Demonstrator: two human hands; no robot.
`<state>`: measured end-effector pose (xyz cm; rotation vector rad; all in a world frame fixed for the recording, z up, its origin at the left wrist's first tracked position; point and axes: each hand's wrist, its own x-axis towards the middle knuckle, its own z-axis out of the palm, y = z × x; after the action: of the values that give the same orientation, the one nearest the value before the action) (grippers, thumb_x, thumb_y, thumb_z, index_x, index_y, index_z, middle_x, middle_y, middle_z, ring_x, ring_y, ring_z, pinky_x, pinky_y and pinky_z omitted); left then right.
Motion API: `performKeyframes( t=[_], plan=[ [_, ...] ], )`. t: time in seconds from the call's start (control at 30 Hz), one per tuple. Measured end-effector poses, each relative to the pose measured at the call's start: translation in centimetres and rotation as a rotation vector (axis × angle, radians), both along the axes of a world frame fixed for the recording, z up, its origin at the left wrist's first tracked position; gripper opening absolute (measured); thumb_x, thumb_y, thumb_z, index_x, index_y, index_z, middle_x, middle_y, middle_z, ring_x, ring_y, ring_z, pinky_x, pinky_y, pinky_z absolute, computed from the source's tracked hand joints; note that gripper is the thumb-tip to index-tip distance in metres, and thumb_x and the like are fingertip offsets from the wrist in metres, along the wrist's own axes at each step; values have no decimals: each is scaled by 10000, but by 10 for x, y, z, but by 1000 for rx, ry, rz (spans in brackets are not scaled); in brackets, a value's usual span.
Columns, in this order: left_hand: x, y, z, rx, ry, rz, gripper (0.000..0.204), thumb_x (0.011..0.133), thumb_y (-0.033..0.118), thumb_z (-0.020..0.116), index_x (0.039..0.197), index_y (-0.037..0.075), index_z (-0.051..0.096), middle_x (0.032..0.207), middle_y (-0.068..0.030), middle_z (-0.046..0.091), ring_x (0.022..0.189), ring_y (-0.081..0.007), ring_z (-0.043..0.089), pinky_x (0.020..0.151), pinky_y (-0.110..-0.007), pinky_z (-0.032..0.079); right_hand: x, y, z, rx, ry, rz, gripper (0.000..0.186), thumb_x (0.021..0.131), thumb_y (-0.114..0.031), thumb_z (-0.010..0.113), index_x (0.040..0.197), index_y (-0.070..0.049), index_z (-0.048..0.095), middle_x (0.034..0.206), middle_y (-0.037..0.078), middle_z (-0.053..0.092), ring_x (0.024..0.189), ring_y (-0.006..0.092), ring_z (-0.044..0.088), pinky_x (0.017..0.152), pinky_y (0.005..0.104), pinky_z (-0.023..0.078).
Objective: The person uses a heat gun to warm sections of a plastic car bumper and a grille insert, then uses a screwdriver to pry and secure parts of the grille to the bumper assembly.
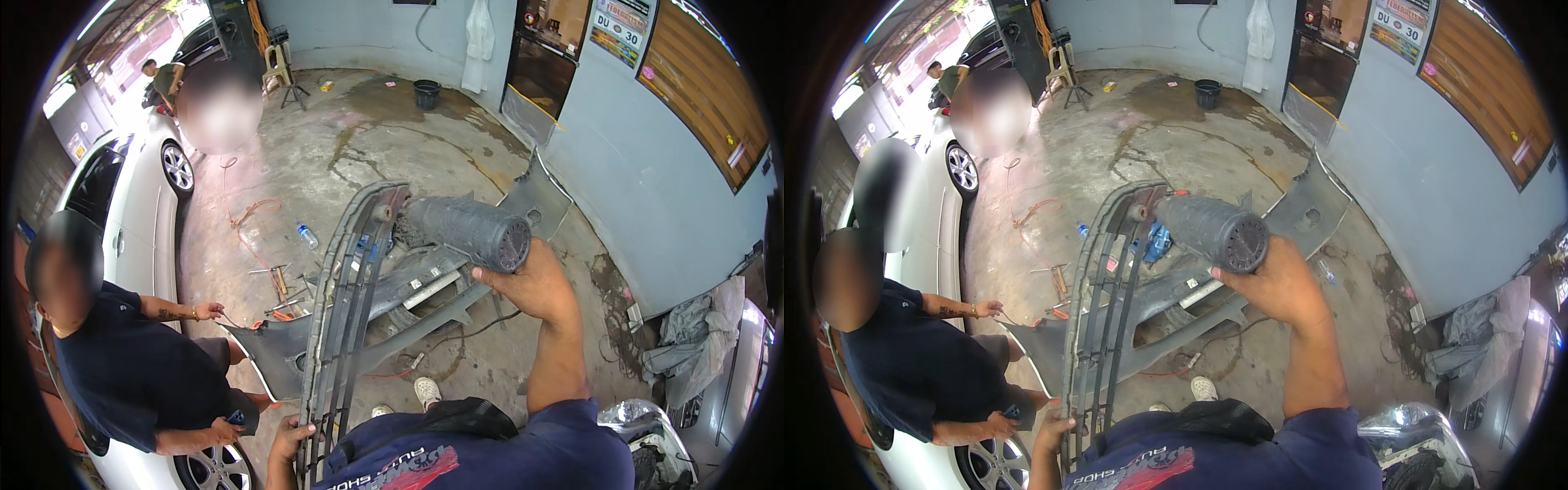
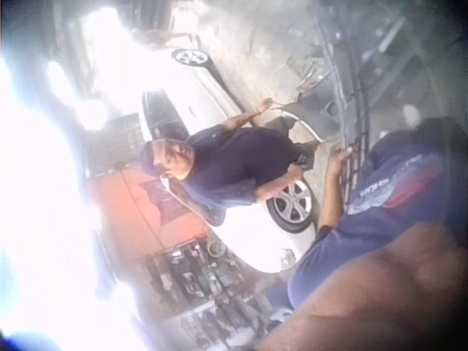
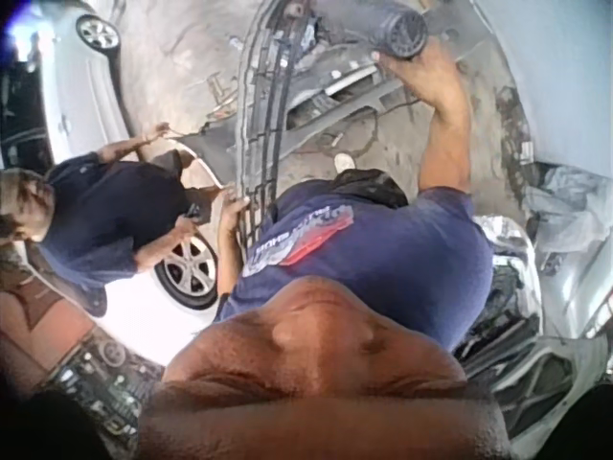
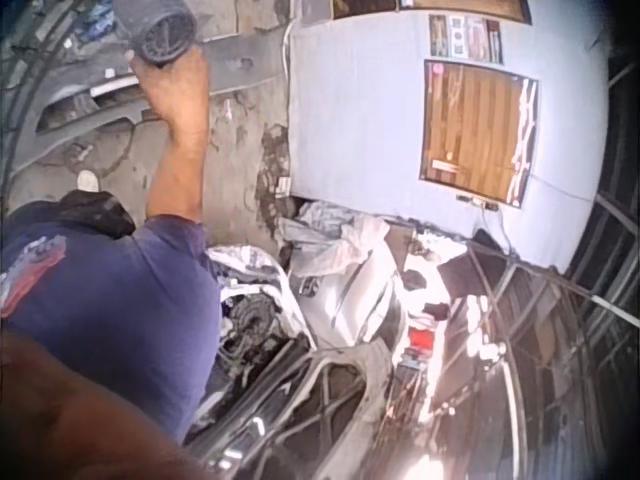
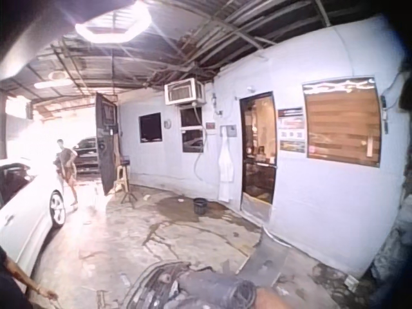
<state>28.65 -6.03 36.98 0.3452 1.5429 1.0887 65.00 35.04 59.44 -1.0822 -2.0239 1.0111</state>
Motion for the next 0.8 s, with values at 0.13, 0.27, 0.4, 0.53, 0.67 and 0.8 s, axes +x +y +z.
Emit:
performKeyframes(
  t=[0.13,0.27,0.4,0.53,0.67,0.8],
  plan=[
    [-6,2,-6,-13,-5,-1,438,835,266,812,1095,-79,742,888,-163,786,748,-241,758,698,-356,615,8,1,-10,-151,85,35,442,854,-212,886,1187,35,732,1035,179,790,922,264,744,865,408,575],
    [0,22,10,-25,-19,-19,434,831,264,814,1081,-85,751,885,-168,788,755,-245,762,718,-353,617,2,4,-12,-114,36,-94,441,870,-226,882,1184,43,728,1027,161,793,921,247,737,864,398,576],
    [-6,17,-3,9,20,-35,424,821,265,831,1064,-76,763,889,-159,792,750,-237,754,722,-350,608,-6,6,-16,-322,90,20,515,872,-300,890,1206,53,721,1060,166,795,954,279,744,871,414,578],
    [-5,2,-5,-32,217,-105,405,851,320,866,1053,-25,801,936,-90,799,913,-185,707,891,-340,519,-23,2,-39,27,90,-141,509,855,-181,913,1269,0,679,1053,77,740,867,173,695,699,332,579],
    [0,6,-40,138,306,-235,429,915,412,847,1050,8,793,896,-53,770,852,-143,670,836,-304,503,13,1,-39,-215,159,-278,572,857,-229,886,1300,45,649,1092,116,740,855,212,695,764,370,574],
    [13,11,-24,53,53,-281,422,944,424,829,1076,26,776,825,-3,704,785,-106,646,736,-281,473,30,-3,-66,-245,295,-147,406,921,-198,852,1212,-4,647,952,79,683,677,168,624,613,321,517]
  ],
)
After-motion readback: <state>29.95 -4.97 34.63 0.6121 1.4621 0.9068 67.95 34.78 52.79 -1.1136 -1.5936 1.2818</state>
